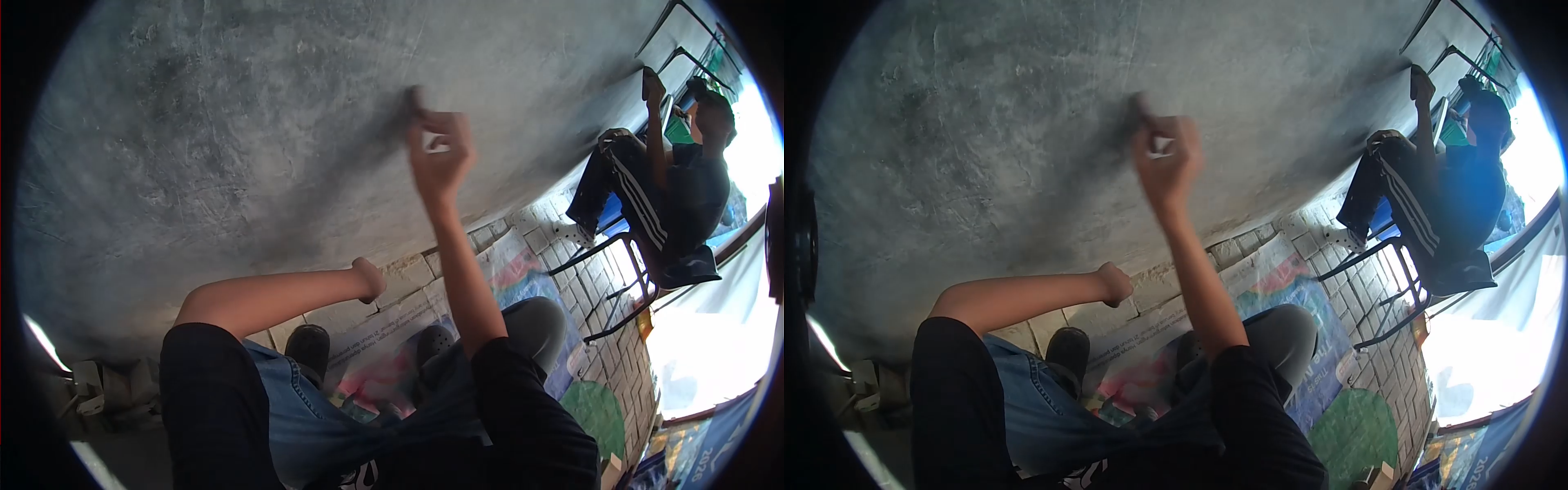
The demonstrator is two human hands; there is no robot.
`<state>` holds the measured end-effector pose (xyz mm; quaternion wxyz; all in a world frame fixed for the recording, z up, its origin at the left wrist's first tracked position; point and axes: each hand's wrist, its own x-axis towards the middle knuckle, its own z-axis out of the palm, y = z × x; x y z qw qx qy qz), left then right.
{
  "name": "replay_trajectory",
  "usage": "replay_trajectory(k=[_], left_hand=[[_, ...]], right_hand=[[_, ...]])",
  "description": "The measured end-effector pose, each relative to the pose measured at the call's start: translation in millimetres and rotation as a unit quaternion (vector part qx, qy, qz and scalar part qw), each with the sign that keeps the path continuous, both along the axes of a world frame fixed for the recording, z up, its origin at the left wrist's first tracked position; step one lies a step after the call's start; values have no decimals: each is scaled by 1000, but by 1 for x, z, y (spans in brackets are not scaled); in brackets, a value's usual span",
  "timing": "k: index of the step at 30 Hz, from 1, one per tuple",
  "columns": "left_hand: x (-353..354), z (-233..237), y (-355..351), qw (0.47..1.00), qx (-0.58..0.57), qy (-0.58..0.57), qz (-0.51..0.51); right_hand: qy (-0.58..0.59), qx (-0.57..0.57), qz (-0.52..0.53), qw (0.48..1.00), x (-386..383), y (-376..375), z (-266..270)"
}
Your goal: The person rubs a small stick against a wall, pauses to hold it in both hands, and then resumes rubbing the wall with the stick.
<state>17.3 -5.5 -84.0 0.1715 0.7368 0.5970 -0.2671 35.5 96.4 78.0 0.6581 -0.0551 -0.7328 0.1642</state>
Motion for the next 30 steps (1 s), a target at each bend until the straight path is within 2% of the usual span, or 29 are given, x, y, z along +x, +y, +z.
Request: replay_trajectory(k=[2, 4, 8, 10, 11, 14, 16, 18, 20, 21, 24, 25, 27, 28, 30], left_hand=[[1, -1, 2, 1000, -4, -2, 7], [2, 0, 2, 1000, -5, -2, 12], [5, 1, 0, 1000, -7, -1, 2], [7, -3, 4, 1000, -11, -1, 1], [9, -4, 10, 1000, -20, 12, 10], [8, 10, 9, 1000, -8, 7, 11], [6, 13, 7, 1000, 18, -15, 6], [5, 6, 5, 1000, 16, -18, 0], [3, -8, 1, 1000, 12, -1, 3], [4, -7, -2, 1000, 6, 16, 3], [6, 3, 5, 1000, -22, -2, 17], [6, 4, 8, 1000, -25, -1, 16], [6, 4, 13, 1000, 14, 0, 21], [4, 1, 12, 1000, 14, 1, 21], [1, -4, 8, 1000, -8, 8, 28]], right_hand=[[76, -173, 9, 982, 4, 46, -12], [91, -314, -8, 945, 22, 78, -9], [84, -304, -11, 949, 29, 63, 0], [23, -68, 24, 997, 15, 43, -6], [25, -69, 23, 997, 15, 43, -10], [32, -125, 35, 991, 13, 64, -38], [112, -354, -55, 927, 27, 92, -41], [105, -330, -71, 936, 27, 84, -31], [53, -189, -5, 981, 14, 48, -17], [20, -70, -54, 996, 14, 29, -8], [29, -79, -83, 993, 8, 48, -23], [63, -157, -89, 982, 9, 68, -32], [162, -385, -27, 908, 21, 116, -48], [162, -385, -27, 908, 30, 131, -50], [211, -542, 4, 813, 42, 149, -48]])
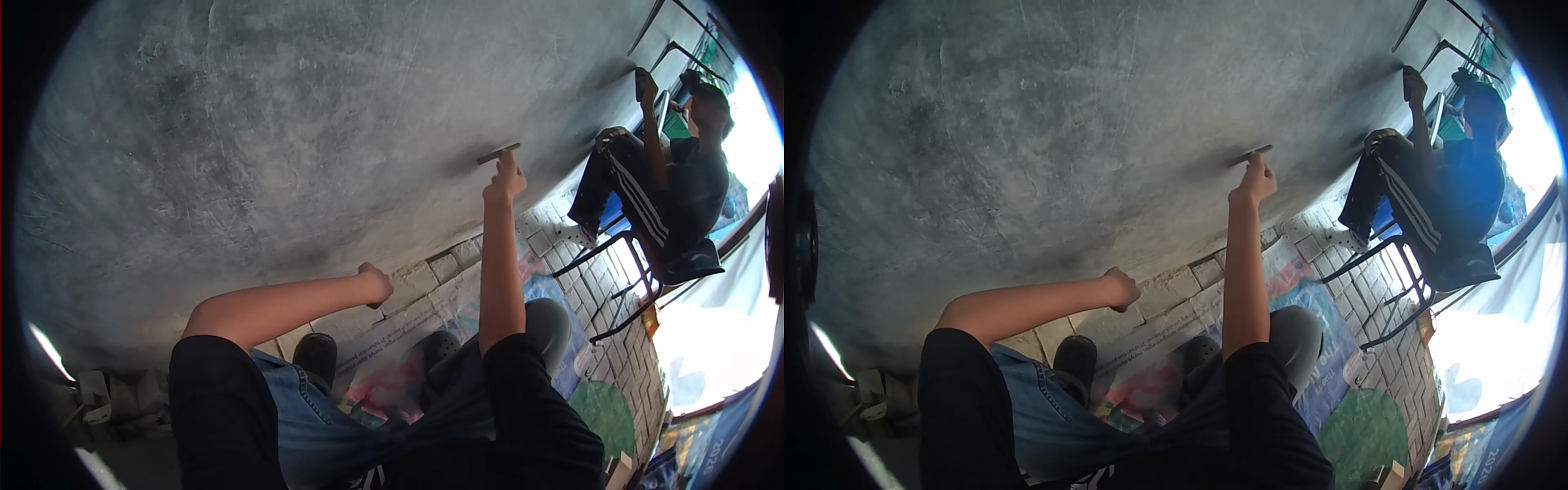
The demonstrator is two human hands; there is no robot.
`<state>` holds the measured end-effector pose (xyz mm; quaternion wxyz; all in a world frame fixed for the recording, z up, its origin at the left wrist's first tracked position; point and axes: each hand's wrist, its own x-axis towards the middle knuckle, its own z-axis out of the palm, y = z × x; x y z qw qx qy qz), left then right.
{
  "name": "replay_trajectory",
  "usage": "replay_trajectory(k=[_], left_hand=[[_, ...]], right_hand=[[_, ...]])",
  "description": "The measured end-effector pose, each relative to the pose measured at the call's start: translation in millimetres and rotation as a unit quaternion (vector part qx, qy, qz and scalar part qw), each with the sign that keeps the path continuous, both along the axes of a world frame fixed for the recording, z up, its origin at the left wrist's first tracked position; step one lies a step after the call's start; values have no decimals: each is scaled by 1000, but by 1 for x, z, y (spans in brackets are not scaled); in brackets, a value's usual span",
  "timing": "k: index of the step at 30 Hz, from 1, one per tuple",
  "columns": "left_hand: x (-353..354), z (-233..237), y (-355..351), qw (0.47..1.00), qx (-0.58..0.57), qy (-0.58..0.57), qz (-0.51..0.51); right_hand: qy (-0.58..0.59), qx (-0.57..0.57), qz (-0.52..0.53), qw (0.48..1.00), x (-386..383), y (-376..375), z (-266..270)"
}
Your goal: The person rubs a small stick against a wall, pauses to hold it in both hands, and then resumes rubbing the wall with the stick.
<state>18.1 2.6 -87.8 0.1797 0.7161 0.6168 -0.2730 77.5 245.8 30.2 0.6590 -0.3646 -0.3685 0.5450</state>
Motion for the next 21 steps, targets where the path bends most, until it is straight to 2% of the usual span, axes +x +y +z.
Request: replay_trajectory(k=[1, 3, 5, 6, 7, 8, 9, 11, 14, 15, 16, 18, 19, 21], left_hand=[[-1, 2, -3, 1000, 2, 1, 1], [2, 4, -10, 999, -27, 18, -13], [1, -4, -11, 1000, -15, 4, -27], [1, -5, -10, 999, -1, -7, -38], [3, -1, -7, 999, -1, -5, -41], [5, 3, -4, 999, 8, -12, -37], [5, 5, -2, 999, 15, -18, -32], [6, 4, 3, 1000, 10, -13, -16], [2, 1, -1, 1000, -5, -6, 1], [0, 0, -2, 1000, -15, -3, 2], [1, 1, -6, 1000, -13, -4, 0], [-1, 5, -12, 1000, -21, 9, -15], [-1, 5, -9, 1000, -17, 9, -13], [0, 3, -9, 1000, -26, 1, -10]], right_hand=[[1, 2, 1, 1000, -3, -14, 14], [25, 161, 1, 987, -11, -54, 42], [-18, 280, 46, 959, -23, -108, 65], [-18, 279, 42, 959, -29, -119, 61], [-116, 417, -9, 901, -35, -128, 58], [-210, 540, -59, 813, -38, -131, 57], [-207, 538, -60, 815, -39, -127, 54], [-172, 403, -30, 898, -44, -116, 35], [-62, 222, -71, 971, -29, -50, 8], [-33, 152, -67, 986, -20, -18, -10], [-34, 154, -69, 985, -4, 4, -26], [-5, -87, -3, 996, 16, 20, -32], [-5, -83, -1, 997, 12, 18, -25], [5, 84, 4, 996, 0, -6, -8]])
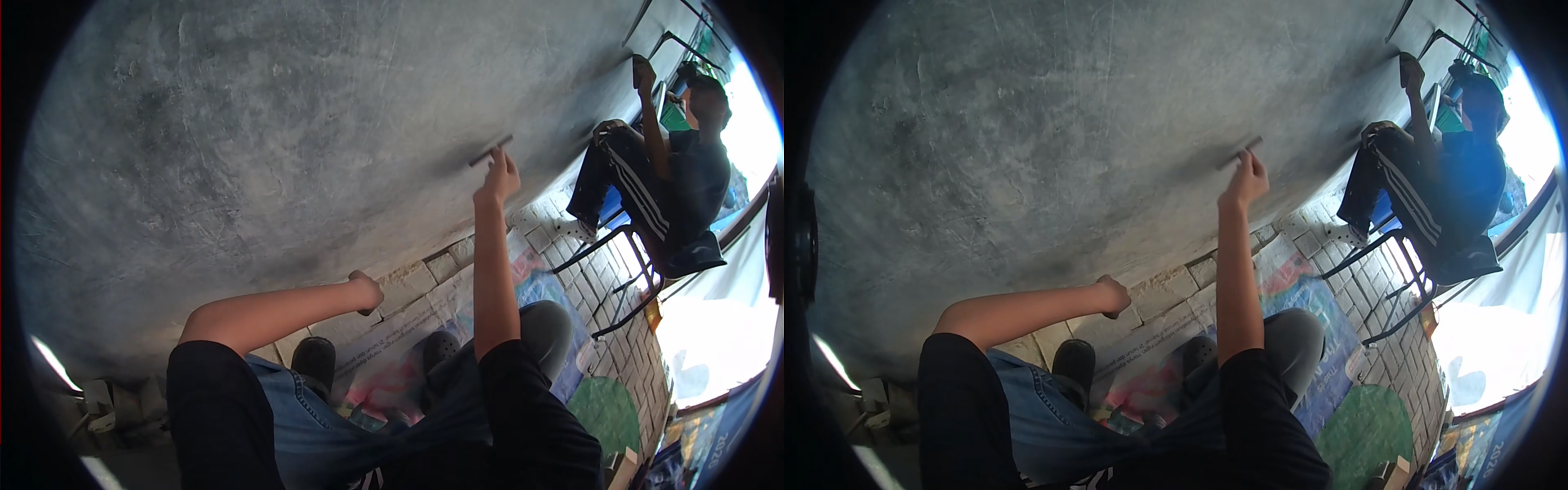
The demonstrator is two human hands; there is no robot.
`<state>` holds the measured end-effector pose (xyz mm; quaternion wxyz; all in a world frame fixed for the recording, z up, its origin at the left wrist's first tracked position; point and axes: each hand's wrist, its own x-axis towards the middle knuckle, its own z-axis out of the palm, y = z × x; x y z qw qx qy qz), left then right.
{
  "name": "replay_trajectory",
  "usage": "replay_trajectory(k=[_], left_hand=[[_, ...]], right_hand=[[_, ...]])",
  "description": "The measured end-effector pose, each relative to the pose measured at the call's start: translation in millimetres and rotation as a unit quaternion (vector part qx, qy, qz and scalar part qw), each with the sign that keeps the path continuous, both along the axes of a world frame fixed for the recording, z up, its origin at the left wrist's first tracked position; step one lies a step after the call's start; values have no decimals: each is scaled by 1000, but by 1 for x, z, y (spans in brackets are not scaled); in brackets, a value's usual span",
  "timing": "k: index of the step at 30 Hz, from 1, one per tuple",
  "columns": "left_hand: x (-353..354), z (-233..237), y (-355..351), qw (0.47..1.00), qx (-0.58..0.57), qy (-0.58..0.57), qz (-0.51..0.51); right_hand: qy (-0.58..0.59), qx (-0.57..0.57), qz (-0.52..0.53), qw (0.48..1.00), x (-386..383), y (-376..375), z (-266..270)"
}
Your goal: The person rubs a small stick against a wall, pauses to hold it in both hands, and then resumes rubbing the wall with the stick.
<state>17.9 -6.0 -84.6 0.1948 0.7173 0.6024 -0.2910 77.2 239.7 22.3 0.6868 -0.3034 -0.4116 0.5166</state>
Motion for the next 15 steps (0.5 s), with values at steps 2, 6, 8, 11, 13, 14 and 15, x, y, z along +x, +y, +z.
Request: replay_trajectory(k=[2, 6, 8, 11, 13, 14, 15], left_hand=[[1, 3, 2, 1000, -1, -5, -2], [4, -1, 4, 999, 30, -9, -12], [1, -3, 2, 999, 31, -13, -13], [-4, -7, -2, 1000, 20, -9, 3], [-8, -9, -4, 1000, 8, -3, 20], [-10, -9, -5, 1000, -4, 9, 28], [-11, -10, -7, 999, -15, 21, 37]], right_hand=[[-20, 144, 29, 989, -17, -66, 45], [-193, 545, -104, 809, -40, -154, 71], [-229, 594, -131, 760, -45, -180, 67], [-242, 581, -132, 766, -54, -166, 47], [-222, 542, -167, 793, -50, -137, 40], [-194, 519, -184, 812, -49, -117, 35], [-198, 471, -194, 838, -44, -91, 29]])
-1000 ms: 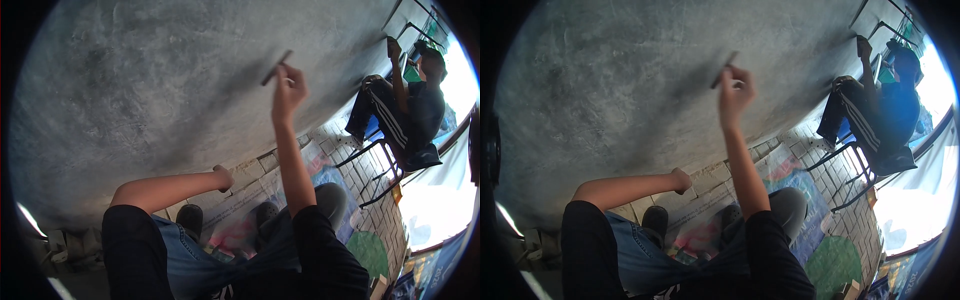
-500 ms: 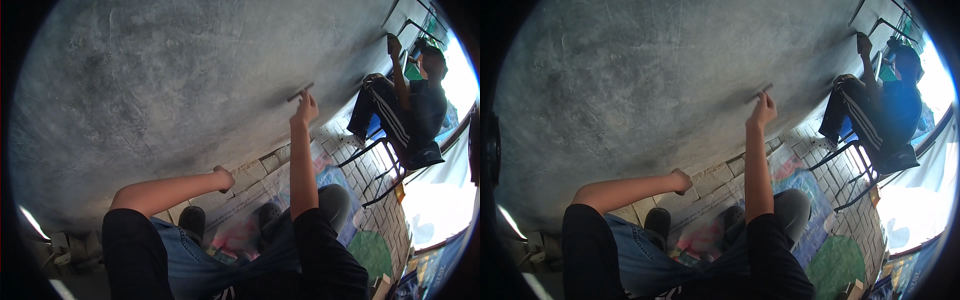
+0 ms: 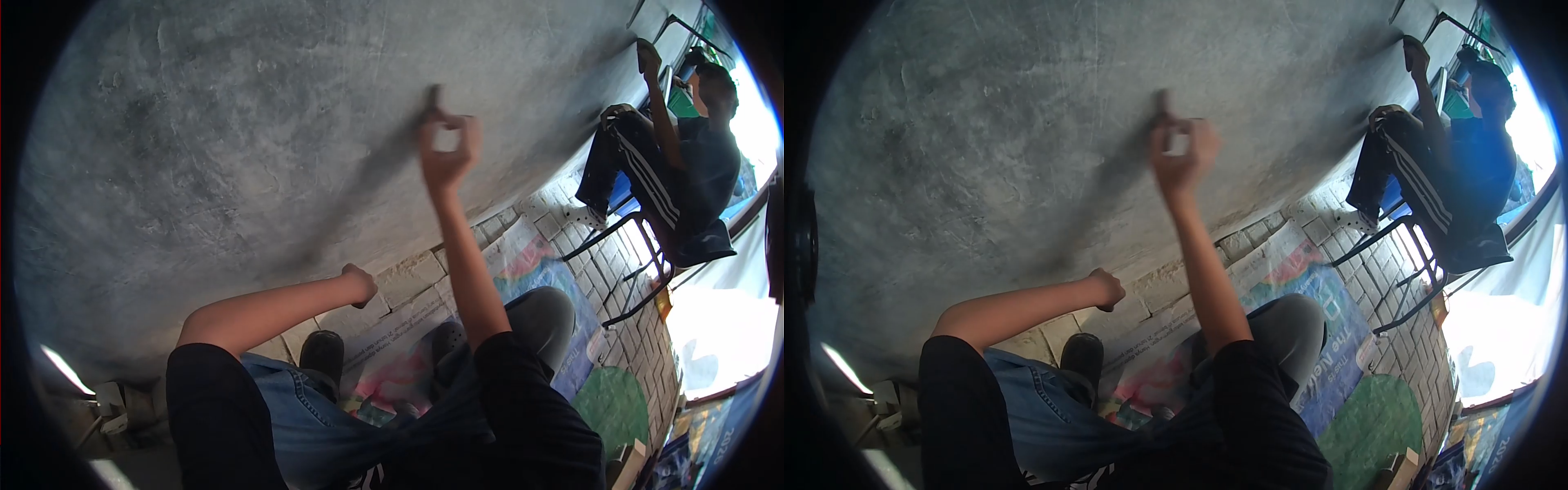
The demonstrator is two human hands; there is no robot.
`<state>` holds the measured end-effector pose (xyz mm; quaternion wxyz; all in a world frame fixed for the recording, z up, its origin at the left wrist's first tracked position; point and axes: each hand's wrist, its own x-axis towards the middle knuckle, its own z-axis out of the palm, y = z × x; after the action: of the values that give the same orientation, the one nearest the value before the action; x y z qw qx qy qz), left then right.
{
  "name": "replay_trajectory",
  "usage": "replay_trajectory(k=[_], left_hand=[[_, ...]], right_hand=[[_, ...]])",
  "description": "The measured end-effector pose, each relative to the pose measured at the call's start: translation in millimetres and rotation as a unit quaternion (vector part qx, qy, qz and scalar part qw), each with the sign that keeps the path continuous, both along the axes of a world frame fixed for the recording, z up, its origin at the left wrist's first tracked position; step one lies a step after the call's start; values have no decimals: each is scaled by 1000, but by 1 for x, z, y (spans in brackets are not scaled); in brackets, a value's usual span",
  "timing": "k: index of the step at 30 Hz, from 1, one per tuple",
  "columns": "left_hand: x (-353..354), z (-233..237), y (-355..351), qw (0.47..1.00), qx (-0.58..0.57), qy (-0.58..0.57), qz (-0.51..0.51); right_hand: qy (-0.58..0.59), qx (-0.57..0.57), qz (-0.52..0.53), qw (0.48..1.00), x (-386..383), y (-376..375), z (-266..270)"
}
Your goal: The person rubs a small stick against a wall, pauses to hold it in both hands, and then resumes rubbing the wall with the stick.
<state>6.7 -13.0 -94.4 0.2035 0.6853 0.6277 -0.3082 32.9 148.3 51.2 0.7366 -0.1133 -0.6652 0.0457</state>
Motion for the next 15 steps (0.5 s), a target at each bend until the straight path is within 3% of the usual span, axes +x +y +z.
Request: replay_trajectory(k=[3, 5, 9, 11, 15], left_hand=[[1, 0, 1, 1000, -9, 9, 2], [5, -1, 5, 1000, 4, 2, -7], [6, 4, 11, 999, 24, -15, -16], [6, 7, 11, 1000, 19, -15, -15], [6, -1, 13, 999, 20, -10, -26]], right_hand=[[94, -213, -11, 972, 25, 60, -22], [126, -481, 66, 865, 46, 127, -71], [141, -493, 60, 857, 54, 103, -54], [131, -411, 172, 886, 41, 69, -24], [117, -341, 177, 916, 32, 32, 13]])
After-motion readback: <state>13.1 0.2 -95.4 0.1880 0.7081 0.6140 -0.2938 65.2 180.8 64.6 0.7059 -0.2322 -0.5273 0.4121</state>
